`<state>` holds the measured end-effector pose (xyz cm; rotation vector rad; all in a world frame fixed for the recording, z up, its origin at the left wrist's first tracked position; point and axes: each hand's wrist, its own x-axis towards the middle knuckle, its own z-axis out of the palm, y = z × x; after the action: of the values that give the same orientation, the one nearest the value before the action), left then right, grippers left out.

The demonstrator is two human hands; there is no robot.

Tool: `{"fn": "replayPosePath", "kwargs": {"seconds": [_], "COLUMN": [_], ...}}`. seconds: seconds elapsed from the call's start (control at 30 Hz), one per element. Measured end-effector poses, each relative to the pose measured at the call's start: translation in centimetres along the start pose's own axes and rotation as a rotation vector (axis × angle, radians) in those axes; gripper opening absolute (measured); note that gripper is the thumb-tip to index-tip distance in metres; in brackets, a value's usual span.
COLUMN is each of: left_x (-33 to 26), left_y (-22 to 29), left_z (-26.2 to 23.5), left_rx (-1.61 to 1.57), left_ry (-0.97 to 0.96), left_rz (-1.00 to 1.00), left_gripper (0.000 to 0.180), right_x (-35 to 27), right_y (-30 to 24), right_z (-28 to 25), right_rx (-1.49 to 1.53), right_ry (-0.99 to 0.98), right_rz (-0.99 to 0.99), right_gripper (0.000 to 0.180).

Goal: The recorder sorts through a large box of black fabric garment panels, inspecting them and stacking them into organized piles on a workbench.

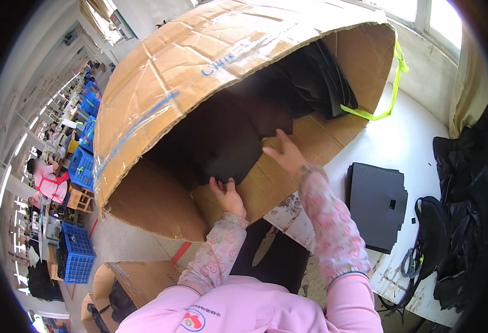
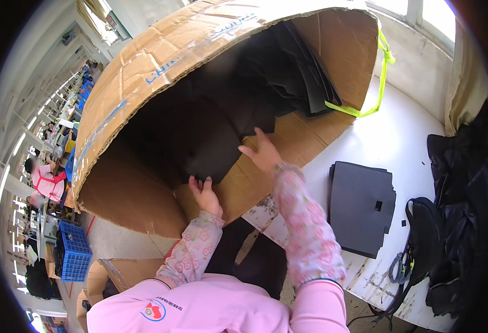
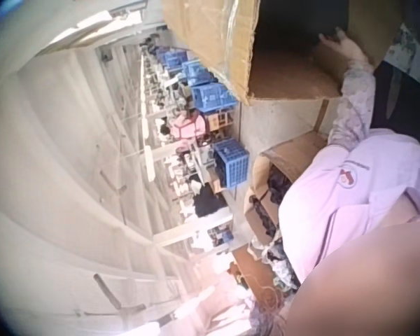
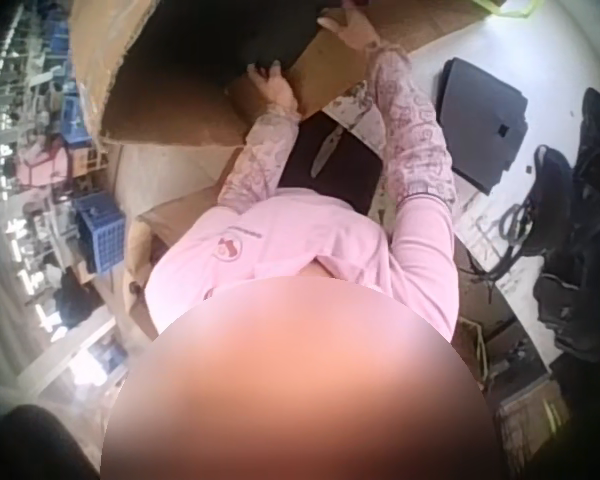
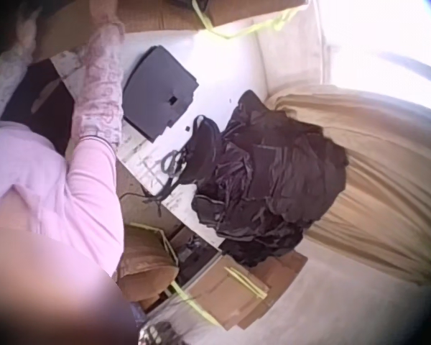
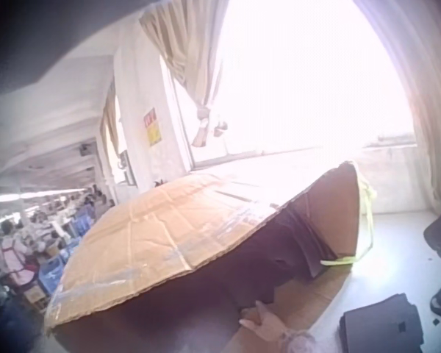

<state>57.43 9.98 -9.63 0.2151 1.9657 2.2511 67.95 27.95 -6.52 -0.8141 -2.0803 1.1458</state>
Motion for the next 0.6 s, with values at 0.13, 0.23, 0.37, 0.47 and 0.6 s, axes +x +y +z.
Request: {"fn": "replayPosePath", "kwargs": {"seconds": [0.13,0.23,0.37,0.47,0.6], "left_x": [0.6,2.1,1.2,1.4,0.8], "left_y": [0.4,0.0,0.2,-0.2,0.1], "left_z": [-0.4,-2.2,-1.4,-1.8,-2.2], "left_rx": [-0.075,-0.091,-0.047,-0.029,-0.077], "left_ry": [-0.041,0.007,0.067,0.085,-0.013], "left_rz": [-0.035,0.009,0.061,0.071,0.051], "left_gripper": [0.059,0.059,0.059,0.059,0.054], "right_x": [4.0,3.6,2.7,2.0,1.2], "right_y": [1.6,-3.1,-5.8,-6.8,-5.7], "right_z": [5.6,8.3,7.0,6.4,4.8], "right_rx": [0.131,0.09,0.055,0.074,0.11], "right_ry": [-0.063,-0.183,-0.244,-0.228,-0.162], "right_rz": [0.164,0.197,0.197,0.102,0.029], "right_gripper": [0.1,0.099,0.085,0.078,0.075]}}
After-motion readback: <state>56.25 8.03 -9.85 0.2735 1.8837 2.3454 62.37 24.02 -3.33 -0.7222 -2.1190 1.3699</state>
